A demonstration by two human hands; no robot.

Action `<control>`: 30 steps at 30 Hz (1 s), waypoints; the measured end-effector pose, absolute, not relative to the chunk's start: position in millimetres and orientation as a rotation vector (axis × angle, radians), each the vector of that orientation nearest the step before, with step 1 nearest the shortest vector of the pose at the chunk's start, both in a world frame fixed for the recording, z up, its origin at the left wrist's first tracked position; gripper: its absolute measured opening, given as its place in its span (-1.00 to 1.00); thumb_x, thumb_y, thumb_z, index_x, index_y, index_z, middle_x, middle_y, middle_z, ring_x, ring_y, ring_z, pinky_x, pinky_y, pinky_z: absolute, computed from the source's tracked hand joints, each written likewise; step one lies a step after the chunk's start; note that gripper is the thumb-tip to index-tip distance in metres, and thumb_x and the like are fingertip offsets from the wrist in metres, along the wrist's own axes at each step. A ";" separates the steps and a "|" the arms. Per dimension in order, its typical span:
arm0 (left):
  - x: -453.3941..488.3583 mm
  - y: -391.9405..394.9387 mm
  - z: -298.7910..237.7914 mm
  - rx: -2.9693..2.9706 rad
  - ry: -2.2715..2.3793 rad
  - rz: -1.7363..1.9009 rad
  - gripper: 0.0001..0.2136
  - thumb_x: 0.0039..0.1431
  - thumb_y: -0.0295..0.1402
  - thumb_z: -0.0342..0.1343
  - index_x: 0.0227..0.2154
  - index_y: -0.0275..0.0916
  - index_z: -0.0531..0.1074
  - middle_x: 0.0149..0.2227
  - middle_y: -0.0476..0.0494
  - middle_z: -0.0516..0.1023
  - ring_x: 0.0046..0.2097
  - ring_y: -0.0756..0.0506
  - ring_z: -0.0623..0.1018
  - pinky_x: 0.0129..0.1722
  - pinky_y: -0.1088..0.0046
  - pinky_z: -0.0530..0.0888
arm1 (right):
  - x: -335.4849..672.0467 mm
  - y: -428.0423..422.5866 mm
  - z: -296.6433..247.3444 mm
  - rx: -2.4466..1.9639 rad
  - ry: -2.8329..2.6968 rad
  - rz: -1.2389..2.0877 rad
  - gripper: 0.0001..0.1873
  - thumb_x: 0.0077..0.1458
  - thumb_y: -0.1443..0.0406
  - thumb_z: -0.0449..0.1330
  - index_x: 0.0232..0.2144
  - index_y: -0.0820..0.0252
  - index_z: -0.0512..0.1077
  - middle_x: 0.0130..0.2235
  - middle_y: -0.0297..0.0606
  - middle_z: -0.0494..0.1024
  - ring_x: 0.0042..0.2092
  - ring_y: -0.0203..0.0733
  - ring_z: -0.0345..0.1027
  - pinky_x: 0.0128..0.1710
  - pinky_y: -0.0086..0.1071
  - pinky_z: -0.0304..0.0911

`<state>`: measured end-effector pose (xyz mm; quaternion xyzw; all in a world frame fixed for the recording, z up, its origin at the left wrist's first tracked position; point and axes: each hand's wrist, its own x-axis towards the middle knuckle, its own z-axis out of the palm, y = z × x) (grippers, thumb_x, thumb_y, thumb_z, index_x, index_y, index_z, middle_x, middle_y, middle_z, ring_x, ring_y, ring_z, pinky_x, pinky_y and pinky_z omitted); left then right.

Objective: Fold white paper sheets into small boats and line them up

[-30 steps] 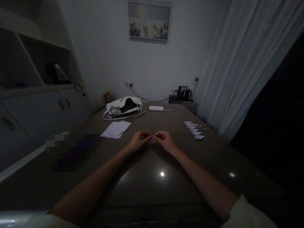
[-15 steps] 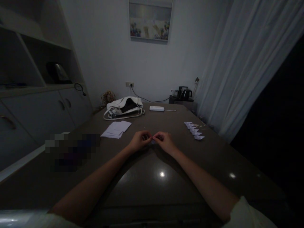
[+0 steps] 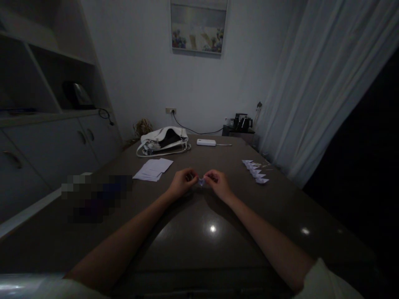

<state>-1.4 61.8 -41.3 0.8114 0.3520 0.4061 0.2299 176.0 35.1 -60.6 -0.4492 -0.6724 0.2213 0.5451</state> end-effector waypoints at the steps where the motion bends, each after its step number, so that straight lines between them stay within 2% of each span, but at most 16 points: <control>1: -1.4 61.2 -40.4 2.228 0.973 1.120 -0.85 0.04 -0.31 0.08 -0.45 -0.31 0.43 -0.53 -0.02 0.44 -0.48 0.01 0.39 -0.48 0.55 0.28 | 176.1 35.2 -60.6 -1.062 -1.589 0.528 -0.91 0.00 0.30 0.16 -0.46 0.23 0.40 -0.45 -0.24 0.50 -0.39 -0.23 0.38 -0.37 -0.40 0.27; 9: -0.7 59.4 -39.5 2.197 0.973 1.107 -0.88 0.03 -0.33 0.05 -0.47 -0.29 0.38 -0.56 0.02 0.38 -0.50 0.01 0.38 -0.49 0.55 0.29 | 177.0 36.4 -60.2 -1.046 -1.543 0.511 -0.93 -0.01 0.30 0.13 -0.46 0.20 0.35 -0.45 -0.28 0.46 -0.40 -0.24 0.35 -0.39 -0.42 0.22; 14: 0.2 58.5 -41.6 2.203 0.875 1.044 -0.80 0.10 -0.37 -0.04 -0.27 -0.30 0.42 -0.31 -0.11 0.52 -0.34 -0.04 0.49 -0.37 0.51 0.40 | 175.7 35.4 -59.5 -1.010 -1.554 0.517 -0.93 -0.02 0.30 0.13 -0.47 0.19 0.34 -0.45 -0.28 0.45 -0.38 -0.23 0.36 -0.37 -0.41 0.23; 18: 0.5 55.2 -38.5 2.218 0.865 0.985 -0.76 0.12 -0.39 -0.08 -0.29 -0.29 0.48 -0.30 -0.14 0.56 -0.30 -0.07 0.51 -0.29 0.46 0.42 | 176.4 36.4 -59.9 -0.996 -1.546 0.508 -0.92 -0.01 0.28 0.13 -0.46 0.19 0.33 -0.45 -0.28 0.44 -0.38 -0.23 0.35 -0.34 -0.40 0.23; 21: -0.5 55.3 -38.7 2.225 0.874 0.973 -0.75 0.15 -0.25 -0.01 -0.30 -0.31 0.48 -0.34 -0.15 0.56 -0.35 -0.07 0.51 -0.34 0.45 0.42 | 177.5 37.9 -61.2 -0.991 -1.530 0.502 -0.91 0.01 0.27 0.12 -0.46 0.18 0.32 -0.44 -0.28 0.43 -0.37 -0.23 0.34 -0.32 -0.39 0.24; 24: -2.0 57.2 -41.8 2.246 0.845 0.955 -0.69 0.03 -0.13 0.15 -0.31 -0.31 0.45 -0.39 -0.12 0.54 -0.43 -0.05 0.49 -0.43 0.49 0.40 | 177.8 39.3 -62.5 -0.987 -1.513 0.506 -0.89 0.01 0.25 0.11 -0.46 0.17 0.31 -0.45 -0.29 0.41 -0.37 -0.23 0.33 -0.32 -0.39 0.23; 27: -2.6 58.8 -44.4 2.276 0.800 0.962 -0.68 -0.04 -0.14 0.22 -0.33 -0.30 0.41 -0.36 -0.10 0.52 -0.42 -0.03 0.48 -0.43 0.51 0.39 | 177.0 40.1 -63.4 -0.978 -1.491 0.525 -0.87 0.01 0.22 0.11 -0.45 0.17 0.30 -0.45 -0.29 0.40 -0.38 -0.23 0.32 -0.33 -0.39 0.23; 30: -2.1 59.3 -44.7 2.301 0.774 0.996 -0.73 -0.01 -0.18 0.21 -0.39 -0.30 0.40 -0.37 -0.09 0.50 -0.37 -0.03 0.47 -0.37 0.51 0.39 | 175.9 40.3 -63.7 -0.956 -1.487 0.564 -0.86 0.00 0.21 0.11 -0.45 0.16 0.29 -0.46 -0.30 0.39 -0.39 -0.22 0.31 -0.34 -0.39 0.24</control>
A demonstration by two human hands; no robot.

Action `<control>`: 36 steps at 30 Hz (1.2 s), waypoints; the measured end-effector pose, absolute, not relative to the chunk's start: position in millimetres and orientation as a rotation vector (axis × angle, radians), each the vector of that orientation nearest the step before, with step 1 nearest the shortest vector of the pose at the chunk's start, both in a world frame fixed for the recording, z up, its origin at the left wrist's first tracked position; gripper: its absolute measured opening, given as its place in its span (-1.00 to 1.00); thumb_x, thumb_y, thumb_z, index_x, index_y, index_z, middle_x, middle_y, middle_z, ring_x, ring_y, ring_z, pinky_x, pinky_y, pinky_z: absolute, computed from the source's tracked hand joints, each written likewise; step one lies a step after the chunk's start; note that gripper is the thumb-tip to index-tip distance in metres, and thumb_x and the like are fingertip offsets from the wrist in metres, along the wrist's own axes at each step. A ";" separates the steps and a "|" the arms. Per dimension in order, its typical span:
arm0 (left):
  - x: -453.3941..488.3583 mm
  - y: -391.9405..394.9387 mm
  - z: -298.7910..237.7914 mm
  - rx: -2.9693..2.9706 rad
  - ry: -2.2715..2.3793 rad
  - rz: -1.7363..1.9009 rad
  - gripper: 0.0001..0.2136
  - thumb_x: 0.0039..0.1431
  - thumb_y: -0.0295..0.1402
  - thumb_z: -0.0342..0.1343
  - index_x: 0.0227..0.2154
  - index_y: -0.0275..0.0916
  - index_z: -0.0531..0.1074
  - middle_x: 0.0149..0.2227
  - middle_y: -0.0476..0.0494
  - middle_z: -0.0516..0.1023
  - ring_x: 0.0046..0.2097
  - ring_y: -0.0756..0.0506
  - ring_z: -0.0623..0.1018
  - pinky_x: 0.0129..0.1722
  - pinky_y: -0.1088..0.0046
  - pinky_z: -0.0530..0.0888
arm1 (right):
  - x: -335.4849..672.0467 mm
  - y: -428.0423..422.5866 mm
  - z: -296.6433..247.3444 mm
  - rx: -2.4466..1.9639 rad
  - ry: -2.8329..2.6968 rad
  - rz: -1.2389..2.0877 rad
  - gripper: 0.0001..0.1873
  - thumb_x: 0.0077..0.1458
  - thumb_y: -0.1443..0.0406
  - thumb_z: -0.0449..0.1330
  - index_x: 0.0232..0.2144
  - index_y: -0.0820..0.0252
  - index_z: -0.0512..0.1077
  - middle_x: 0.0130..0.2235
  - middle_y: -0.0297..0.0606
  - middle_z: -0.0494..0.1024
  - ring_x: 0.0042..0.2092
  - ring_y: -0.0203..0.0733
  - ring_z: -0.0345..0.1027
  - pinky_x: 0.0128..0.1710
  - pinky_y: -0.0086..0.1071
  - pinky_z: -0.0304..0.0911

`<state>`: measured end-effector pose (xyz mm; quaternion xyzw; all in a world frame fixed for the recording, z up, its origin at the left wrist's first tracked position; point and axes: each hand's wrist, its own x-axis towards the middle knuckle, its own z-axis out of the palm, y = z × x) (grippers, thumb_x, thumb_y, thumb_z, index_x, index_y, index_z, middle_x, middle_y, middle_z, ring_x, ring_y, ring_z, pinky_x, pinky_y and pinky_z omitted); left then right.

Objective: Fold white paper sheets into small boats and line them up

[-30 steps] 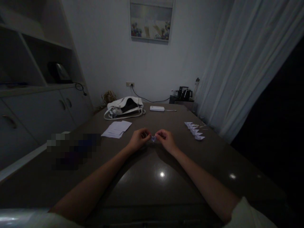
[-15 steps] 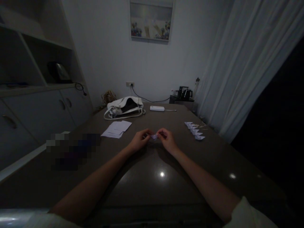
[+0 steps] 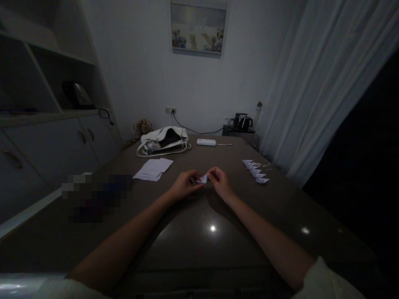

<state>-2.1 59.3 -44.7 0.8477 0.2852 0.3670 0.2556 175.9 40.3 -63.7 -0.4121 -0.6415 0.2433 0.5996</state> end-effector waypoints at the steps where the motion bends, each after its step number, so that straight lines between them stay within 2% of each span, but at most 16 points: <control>1: -1.8 59.3 -44.4 2.307 0.772 1.007 -0.75 0.00 -0.19 0.20 -0.41 -0.30 0.40 -0.38 -0.09 0.49 -0.36 -0.04 0.47 -0.36 0.51 0.39 | 175.6 40.3 -63.7 -0.949 -1.487 0.578 -0.86 0.00 0.21 0.12 -0.46 0.16 0.28 -0.46 -0.30 0.39 -0.39 -0.22 0.31 -0.33 -0.38 0.25; 4: -0.8 58.5 -43.4 2.316 0.769 1.027 -0.77 0.05 -0.21 0.16 -0.41 -0.31 0.40 -0.39 -0.09 0.48 -0.35 -0.04 0.47 -0.37 0.51 0.38 | 175.5 40.6 -63.8 -0.938 -1.478 0.613 -0.85 -0.01 0.21 0.13 -0.46 0.16 0.27 -0.46 -0.30 0.39 -0.38 -0.22 0.32 -0.33 -0.38 0.25; 11: -0.4 54.9 -42.7 2.339 0.755 0.992 -0.75 0.08 -0.22 0.14 -0.28 -0.31 0.40 -0.38 -0.09 0.51 -0.40 -0.01 0.48 -0.41 0.53 0.39 | 175.7 41.0 -64.5 -0.910 -1.461 0.661 -0.84 -0.01 0.20 0.15 -0.46 0.17 0.29 -0.46 -0.29 0.40 -0.39 -0.22 0.32 -0.33 -0.36 0.25; 30: -1.1 52.5 -39.4 2.355 0.755 0.949 -0.81 0.10 -0.28 0.08 -0.34 -0.30 0.48 -0.39 -0.09 0.52 -0.37 -0.04 0.48 -0.36 0.53 0.37 | 175.8 38.9 -64.4 -0.909 -1.362 0.801 -0.77 -0.10 0.16 0.24 -0.49 0.19 0.32 -0.48 -0.33 0.43 -0.41 -0.26 0.33 -0.32 -0.37 0.25; 36: 1.7 54.0 -42.2 2.189 0.782 0.984 -0.74 0.09 -0.20 0.08 -0.37 -0.34 0.47 -0.40 -0.11 0.53 -0.37 -0.06 0.50 -0.36 0.52 0.40 | 174.5 36.8 -63.5 -0.913 -1.305 0.879 -0.70 -0.11 0.10 0.26 -0.48 0.18 0.32 -0.45 -0.30 0.44 -0.37 -0.23 0.35 -0.28 -0.34 0.28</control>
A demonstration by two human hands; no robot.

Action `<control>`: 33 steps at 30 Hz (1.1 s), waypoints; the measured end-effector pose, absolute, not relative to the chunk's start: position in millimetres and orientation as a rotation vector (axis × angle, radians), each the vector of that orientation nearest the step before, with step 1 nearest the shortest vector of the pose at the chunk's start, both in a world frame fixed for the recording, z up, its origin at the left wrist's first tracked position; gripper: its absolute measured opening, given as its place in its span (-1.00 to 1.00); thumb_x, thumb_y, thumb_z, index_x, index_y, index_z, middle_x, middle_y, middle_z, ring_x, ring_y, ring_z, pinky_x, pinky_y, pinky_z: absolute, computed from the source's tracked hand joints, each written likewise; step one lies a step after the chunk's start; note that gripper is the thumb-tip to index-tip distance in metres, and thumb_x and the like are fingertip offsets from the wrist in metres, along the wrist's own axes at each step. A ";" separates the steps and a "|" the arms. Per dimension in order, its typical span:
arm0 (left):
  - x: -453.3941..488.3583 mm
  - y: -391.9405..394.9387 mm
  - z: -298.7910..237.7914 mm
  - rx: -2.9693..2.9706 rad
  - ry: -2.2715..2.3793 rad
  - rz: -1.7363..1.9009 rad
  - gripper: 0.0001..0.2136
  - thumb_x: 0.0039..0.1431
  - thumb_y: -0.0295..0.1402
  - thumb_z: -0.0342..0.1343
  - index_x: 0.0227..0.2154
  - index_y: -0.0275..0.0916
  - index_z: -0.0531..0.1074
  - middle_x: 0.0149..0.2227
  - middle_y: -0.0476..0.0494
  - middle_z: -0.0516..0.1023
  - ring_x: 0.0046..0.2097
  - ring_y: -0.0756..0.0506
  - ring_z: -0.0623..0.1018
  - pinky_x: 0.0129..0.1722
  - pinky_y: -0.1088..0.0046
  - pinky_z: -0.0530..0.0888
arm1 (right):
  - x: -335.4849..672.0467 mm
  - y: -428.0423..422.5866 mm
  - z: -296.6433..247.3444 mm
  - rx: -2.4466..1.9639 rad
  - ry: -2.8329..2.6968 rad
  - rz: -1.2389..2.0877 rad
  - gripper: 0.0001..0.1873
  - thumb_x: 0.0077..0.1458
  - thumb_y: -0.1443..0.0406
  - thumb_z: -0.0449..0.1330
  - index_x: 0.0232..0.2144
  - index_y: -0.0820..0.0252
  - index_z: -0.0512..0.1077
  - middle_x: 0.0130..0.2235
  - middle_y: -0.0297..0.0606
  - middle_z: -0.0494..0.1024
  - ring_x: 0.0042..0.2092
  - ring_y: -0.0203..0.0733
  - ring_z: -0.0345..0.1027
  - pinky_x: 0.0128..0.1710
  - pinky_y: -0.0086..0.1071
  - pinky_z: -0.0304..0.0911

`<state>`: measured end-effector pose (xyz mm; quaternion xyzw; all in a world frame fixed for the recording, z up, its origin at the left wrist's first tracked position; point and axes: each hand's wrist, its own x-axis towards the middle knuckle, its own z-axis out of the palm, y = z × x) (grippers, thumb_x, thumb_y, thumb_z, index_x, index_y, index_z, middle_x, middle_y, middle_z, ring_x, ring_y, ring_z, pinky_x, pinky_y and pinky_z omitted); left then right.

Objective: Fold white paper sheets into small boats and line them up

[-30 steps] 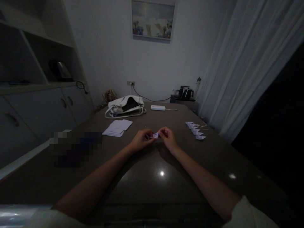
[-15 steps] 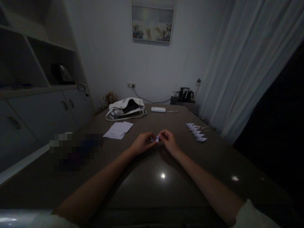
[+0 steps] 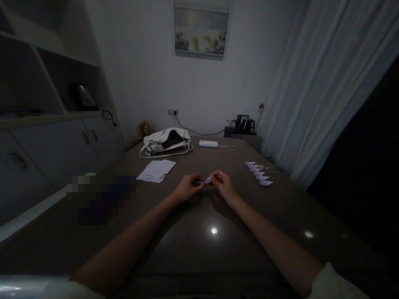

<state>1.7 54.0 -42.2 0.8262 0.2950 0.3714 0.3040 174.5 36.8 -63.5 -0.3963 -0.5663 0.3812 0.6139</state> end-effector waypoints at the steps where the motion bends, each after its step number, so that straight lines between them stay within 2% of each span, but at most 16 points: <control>1: 2.0 54.4 -42.6 2.161 0.786 0.990 -0.73 0.08 -0.19 0.08 -0.39 -0.35 0.46 -0.41 -0.11 0.52 -0.37 -0.06 0.50 -0.37 0.52 0.39 | 173.8 36.1 -62.8 -0.914 -1.297 0.897 -0.70 -0.11 0.09 0.26 -0.47 0.18 0.32 -0.43 -0.30 0.45 -0.36 -0.23 0.36 -0.26 -0.33 0.28; 9: 2.7 59.4 -45.0 2.008 0.769 0.974 -0.67 0.04 -0.10 0.12 -0.49 -0.34 0.43 -0.52 -0.06 0.47 -0.46 -0.03 0.45 -0.47 0.54 0.33 | 170.4 34.1 -58.5 -0.925 -1.304 1.047 -0.62 -0.24 0.08 0.35 -0.42 0.21 0.42 -0.38 -0.26 0.51 -0.31 -0.20 0.40 -0.22 -0.30 0.30; 19: 4.3 59.6 -44.2 1.871 0.772 0.981 -0.67 -0.03 -0.10 0.17 -0.52 -0.34 0.44 -0.55 -0.05 0.47 -0.49 -0.01 0.42 -0.50 0.54 0.30 | 173.3 34.3 -57.5 -0.936 -1.287 1.091 -0.58 -0.30 0.04 0.37 -0.47 0.22 0.43 -0.44 -0.29 0.52 -0.41 -0.25 0.40 -0.32 -0.36 0.29; 23: 4.8 57.7 -41.7 1.851 0.779 0.975 -0.66 -0.04 -0.09 0.17 -0.47 -0.34 0.47 -0.50 -0.07 0.51 -0.45 -0.02 0.44 -0.46 0.54 0.33 | 173.2 34.2 -56.8 -0.936 -1.264 1.085 -0.59 -0.30 0.07 0.39 -0.47 0.24 0.45 -0.48 -0.29 0.51 -0.45 -0.26 0.37 -0.39 -0.39 0.26; 26: 4.9 57.8 -41.7 1.838 0.787 0.963 -0.64 -0.06 -0.06 0.18 -0.51 -0.34 0.47 -0.55 -0.05 0.48 -0.48 0.00 0.42 -0.49 0.55 0.30 | 172.6 33.9 -57.7 -0.937 -1.238 1.088 -0.60 -0.31 0.08 0.40 -0.47 0.25 0.45 -0.49 -0.29 0.52 -0.46 -0.26 0.37 -0.41 -0.40 0.25; 33: 4.4 57.9 -39.3 1.807 0.826 0.971 -0.65 -0.06 -0.08 0.17 -0.53 -0.34 0.46 -0.56 -0.03 0.46 -0.50 0.00 0.40 -0.49 0.54 0.27 | 169.9 27.6 -54.5 -0.943 -1.179 1.135 -0.60 -0.29 0.11 0.39 -0.41 0.25 0.47 -0.42 -0.26 0.54 -0.41 -0.25 0.40 -0.34 -0.38 0.28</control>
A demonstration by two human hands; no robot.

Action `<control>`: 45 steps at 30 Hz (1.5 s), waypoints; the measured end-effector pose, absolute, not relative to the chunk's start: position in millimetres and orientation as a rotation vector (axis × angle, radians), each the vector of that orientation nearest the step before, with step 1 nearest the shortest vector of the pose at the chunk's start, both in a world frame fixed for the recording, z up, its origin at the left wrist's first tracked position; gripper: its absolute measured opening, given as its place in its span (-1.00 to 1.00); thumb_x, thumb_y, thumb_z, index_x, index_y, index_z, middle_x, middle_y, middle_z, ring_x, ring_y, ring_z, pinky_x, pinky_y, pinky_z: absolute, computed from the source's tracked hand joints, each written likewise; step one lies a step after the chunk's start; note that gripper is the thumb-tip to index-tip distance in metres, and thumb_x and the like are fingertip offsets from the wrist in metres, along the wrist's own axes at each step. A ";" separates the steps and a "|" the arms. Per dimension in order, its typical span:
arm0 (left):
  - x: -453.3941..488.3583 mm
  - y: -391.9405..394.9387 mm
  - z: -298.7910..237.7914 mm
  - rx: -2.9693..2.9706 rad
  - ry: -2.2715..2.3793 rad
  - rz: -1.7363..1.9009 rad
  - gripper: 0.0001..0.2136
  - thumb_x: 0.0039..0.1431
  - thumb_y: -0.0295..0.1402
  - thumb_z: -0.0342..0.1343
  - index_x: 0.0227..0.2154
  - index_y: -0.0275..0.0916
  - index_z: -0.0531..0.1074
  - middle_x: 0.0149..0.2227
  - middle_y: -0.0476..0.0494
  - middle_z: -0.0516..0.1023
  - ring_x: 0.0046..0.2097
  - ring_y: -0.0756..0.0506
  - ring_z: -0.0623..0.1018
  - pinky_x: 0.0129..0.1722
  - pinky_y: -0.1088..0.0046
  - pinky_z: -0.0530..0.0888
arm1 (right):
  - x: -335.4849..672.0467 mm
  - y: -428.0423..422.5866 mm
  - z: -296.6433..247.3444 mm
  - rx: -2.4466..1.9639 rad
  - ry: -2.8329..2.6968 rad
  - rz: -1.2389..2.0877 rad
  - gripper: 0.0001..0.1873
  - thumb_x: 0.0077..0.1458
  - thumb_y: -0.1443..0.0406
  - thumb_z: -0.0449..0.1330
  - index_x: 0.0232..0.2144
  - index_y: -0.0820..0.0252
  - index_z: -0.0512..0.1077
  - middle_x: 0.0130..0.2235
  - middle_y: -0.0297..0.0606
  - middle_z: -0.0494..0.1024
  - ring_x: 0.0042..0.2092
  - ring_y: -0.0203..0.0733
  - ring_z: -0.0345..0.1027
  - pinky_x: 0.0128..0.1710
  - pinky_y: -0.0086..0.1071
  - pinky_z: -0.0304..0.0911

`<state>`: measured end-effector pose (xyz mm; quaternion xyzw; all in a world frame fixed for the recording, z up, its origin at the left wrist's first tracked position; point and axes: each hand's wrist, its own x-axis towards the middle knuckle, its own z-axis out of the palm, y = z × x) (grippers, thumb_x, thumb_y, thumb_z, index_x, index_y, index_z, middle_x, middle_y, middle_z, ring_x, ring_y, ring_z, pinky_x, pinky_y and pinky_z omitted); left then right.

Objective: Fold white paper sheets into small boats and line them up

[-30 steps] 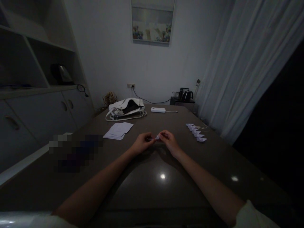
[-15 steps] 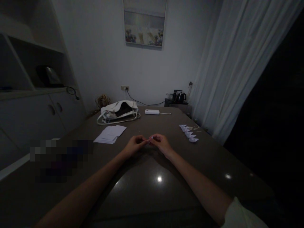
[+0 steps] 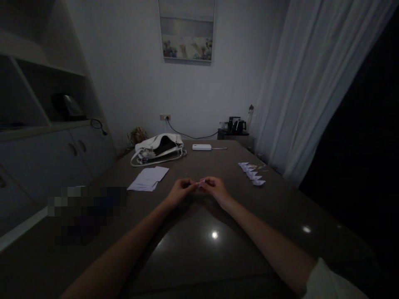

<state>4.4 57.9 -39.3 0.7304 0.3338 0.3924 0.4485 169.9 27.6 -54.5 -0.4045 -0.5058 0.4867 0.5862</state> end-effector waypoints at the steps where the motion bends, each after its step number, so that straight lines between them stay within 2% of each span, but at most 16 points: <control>1: 4.2 57.8 -38.8 1.801 0.832 0.975 -0.66 -0.06 -0.08 0.17 -0.53 -0.34 0.46 -0.57 -0.03 0.46 -0.50 0.00 0.40 -0.49 0.54 0.28 | 169.7 27.0 -54.0 -0.944 -1.171 1.150 -0.59 -0.29 0.10 0.39 -0.40 0.25 0.48 -0.41 -0.25 0.55 -0.39 -0.23 0.41 -0.33 -0.37 0.29; 6: 2.6 58.5 -38.3 1.769 0.870 1.013 -0.66 -0.07 -0.08 0.16 -0.55 -0.33 0.43 -0.59 -0.01 0.44 -0.51 -0.01 0.40 -0.51 0.54 0.26 | 170.1 26.9 -54.3 -0.981 -1.146 1.219 -0.55 -0.22 0.01 0.33 -0.40 0.28 0.49 -0.42 -0.22 0.54 -0.43 -0.26 0.40 -0.39 -0.40 0.28; 12: 3.2 58.6 -39.1 1.774 0.848 1.004 -0.66 -0.09 -0.09 0.18 -0.54 -0.34 0.45 -0.59 -0.03 0.45 -0.51 -0.01 0.40 -0.49 0.53 0.27 | 170.4 25.5 -52.4 -1.047 -1.242 1.252 -0.57 -0.23 0.03 0.34 -0.44 0.31 0.51 -0.49 -0.29 0.50 -0.50 -0.36 0.33 -0.47 -0.48 0.20; 19: 3.5 60.0 -40.5 1.784 0.820 0.964 -0.68 -0.07 -0.09 0.16 -0.52 -0.32 0.47 -0.55 -0.05 0.49 -0.46 -0.04 0.43 -0.48 0.53 0.30 | 173.6 25.0 -50.6 -1.102 -1.334 1.255 -0.56 -0.19 0.01 0.31 -0.45 0.32 0.51 -0.49 -0.27 0.50 -0.56 -0.40 0.25 -0.62 -0.54 0.04; 25: 4.3 61.2 -42.1 1.771 0.833 0.948 -0.66 -0.08 -0.08 0.15 -0.59 -0.32 0.43 -0.60 -0.03 0.44 -0.52 -0.01 0.40 -0.51 0.54 0.29 | 173.7 26.6 -52.6 -1.102 -1.353 1.223 -0.56 -0.20 0.00 0.31 -0.49 0.30 0.50 -0.54 -0.33 0.46 -0.58 -0.43 0.18 -0.60 -0.54 0.03; 34: 5.5 57.6 -40.2 1.770 0.872 0.976 -0.64 -0.07 -0.06 0.15 -0.51 -0.34 0.45 -0.58 -0.05 0.46 -0.51 -0.03 0.42 -0.51 0.51 0.29 | 171.5 27.7 -54.1 -1.088 -1.325 1.195 -0.51 -0.24 -0.06 0.30 -0.53 0.30 0.46 -0.56 -0.34 0.42 -0.59 -0.41 0.17 -0.60 -0.51 0.00; 40: 5.0 59.5 -42.3 1.738 0.864 0.975 -0.64 -0.10 -0.06 0.17 -0.55 -0.33 0.43 -0.59 -0.04 0.45 -0.51 -0.02 0.41 -0.51 0.52 0.29 | 172.8 26.6 -54.4 -1.086 -1.298 1.204 -0.55 -0.27 -0.02 0.33 -0.54 0.28 0.48 -0.56 -0.34 0.43 -0.56 -0.40 0.17 -0.55 -0.50 0.03; 45: 5.2 59.1 -41.5 1.726 0.826 0.991 -0.66 -0.09 -0.09 0.19 -0.48 -0.34 0.44 -0.56 -0.05 0.48 -0.51 -0.01 0.42 -0.51 0.53 0.29 | 171.8 27.6 -54.1 -1.091 -1.271 1.206 -0.56 -0.29 -0.01 0.34 -0.54 0.28 0.47 -0.55 -0.33 0.44 -0.56 -0.40 0.17 -0.56 -0.49 0.01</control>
